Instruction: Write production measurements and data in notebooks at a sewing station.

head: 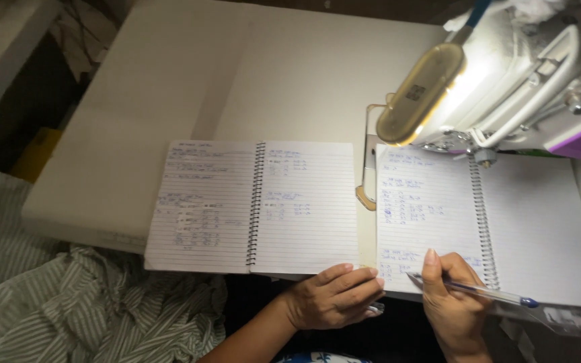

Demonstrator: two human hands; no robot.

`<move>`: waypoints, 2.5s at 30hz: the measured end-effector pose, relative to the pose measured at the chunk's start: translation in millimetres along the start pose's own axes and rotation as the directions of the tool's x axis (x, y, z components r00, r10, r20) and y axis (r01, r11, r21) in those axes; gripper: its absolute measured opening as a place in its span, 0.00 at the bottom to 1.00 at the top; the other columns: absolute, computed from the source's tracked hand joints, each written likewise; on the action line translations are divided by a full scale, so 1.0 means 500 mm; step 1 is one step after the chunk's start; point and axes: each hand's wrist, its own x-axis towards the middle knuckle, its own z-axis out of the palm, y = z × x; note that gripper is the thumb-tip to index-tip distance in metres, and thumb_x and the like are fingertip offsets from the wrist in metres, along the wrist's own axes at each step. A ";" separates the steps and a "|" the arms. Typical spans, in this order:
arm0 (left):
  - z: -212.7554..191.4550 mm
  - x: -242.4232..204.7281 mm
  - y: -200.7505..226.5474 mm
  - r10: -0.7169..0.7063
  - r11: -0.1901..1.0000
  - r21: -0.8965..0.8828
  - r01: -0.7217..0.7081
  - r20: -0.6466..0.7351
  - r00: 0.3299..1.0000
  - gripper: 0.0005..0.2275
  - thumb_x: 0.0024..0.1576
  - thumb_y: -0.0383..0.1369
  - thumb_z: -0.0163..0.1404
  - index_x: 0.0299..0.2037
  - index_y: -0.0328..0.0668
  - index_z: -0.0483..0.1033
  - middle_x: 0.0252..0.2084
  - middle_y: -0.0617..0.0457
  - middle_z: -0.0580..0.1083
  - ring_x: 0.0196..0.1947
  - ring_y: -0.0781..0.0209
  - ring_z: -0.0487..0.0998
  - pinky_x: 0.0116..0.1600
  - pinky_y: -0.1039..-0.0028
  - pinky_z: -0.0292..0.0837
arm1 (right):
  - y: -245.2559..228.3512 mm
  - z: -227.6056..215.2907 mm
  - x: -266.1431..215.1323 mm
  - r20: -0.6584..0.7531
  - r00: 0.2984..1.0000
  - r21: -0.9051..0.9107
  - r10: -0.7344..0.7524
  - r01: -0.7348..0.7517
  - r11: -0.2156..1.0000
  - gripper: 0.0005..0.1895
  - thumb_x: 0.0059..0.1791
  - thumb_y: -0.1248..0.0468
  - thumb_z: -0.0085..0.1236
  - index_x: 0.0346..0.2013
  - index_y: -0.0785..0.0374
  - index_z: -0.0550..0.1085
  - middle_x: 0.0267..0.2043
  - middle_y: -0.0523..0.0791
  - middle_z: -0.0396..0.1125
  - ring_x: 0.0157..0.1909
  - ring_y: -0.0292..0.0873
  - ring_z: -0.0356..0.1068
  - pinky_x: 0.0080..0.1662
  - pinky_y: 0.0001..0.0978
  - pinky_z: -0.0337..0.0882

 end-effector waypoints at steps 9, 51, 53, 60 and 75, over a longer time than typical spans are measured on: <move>0.006 -0.006 -0.001 0.028 1.000 -0.012 -0.028 0.017 0.999 0.12 0.70 0.39 0.44 0.56 0.46 0.79 0.58 0.60 0.78 0.58 0.63 0.82 0.70 0.72 0.62 | 0.003 -0.006 0.010 0.029 0.997 0.034 -0.067 0.066 0.997 0.21 0.58 0.64 0.49 0.20 0.63 0.62 0.18 0.41 0.54 0.22 0.37 0.52 0.30 0.34 0.54; 0.003 0.002 0.000 0.027 1.000 -0.010 -0.027 0.010 1.000 0.11 0.70 0.38 0.46 0.53 0.46 0.79 0.56 0.60 0.78 0.57 0.65 0.82 0.69 0.72 0.63 | 0.005 -0.024 0.013 0.042 0.998 0.120 0.040 -0.045 0.992 0.20 0.57 0.65 0.52 0.20 0.61 0.64 0.20 0.38 0.54 0.24 0.33 0.52 0.32 0.28 0.55; 0.005 0.000 0.000 0.025 1.000 -0.010 -0.025 0.010 1.000 0.11 0.70 0.38 0.45 0.53 0.45 0.79 0.57 0.60 0.77 0.57 0.64 0.82 0.70 0.72 0.62 | 0.011 -0.020 0.011 0.035 0.999 0.104 0.020 -0.024 0.994 0.20 0.57 0.65 0.52 0.20 0.61 0.65 0.20 0.38 0.54 0.24 0.34 0.52 0.32 0.29 0.56; 0.005 -0.001 0.000 0.023 0.999 -0.027 -0.022 0.024 0.999 0.11 0.69 0.37 0.46 0.54 0.45 0.79 0.57 0.60 0.77 0.57 0.64 0.82 0.70 0.72 0.61 | 0.019 -0.015 0.008 0.002 1.000 0.047 -0.029 0.029 0.998 0.19 0.56 0.65 0.54 0.21 0.62 0.66 0.20 0.39 0.56 0.24 0.36 0.54 0.33 0.30 0.58; 0.005 0.002 0.001 0.023 1.000 -0.004 -0.023 0.015 1.000 0.12 0.70 0.38 0.44 0.53 0.45 0.80 0.57 0.59 0.77 0.57 0.64 0.82 0.69 0.72 0.62 | 0.013 -0.016 0.010 0.019 0.998 0.043 -0.054 0.053 0.998 0.19 0.56 0.65 0.54 0.20 0.62 0.65 0.19 0.40 0.55 0.23 0.36 0.52 0.32 0.31 0.56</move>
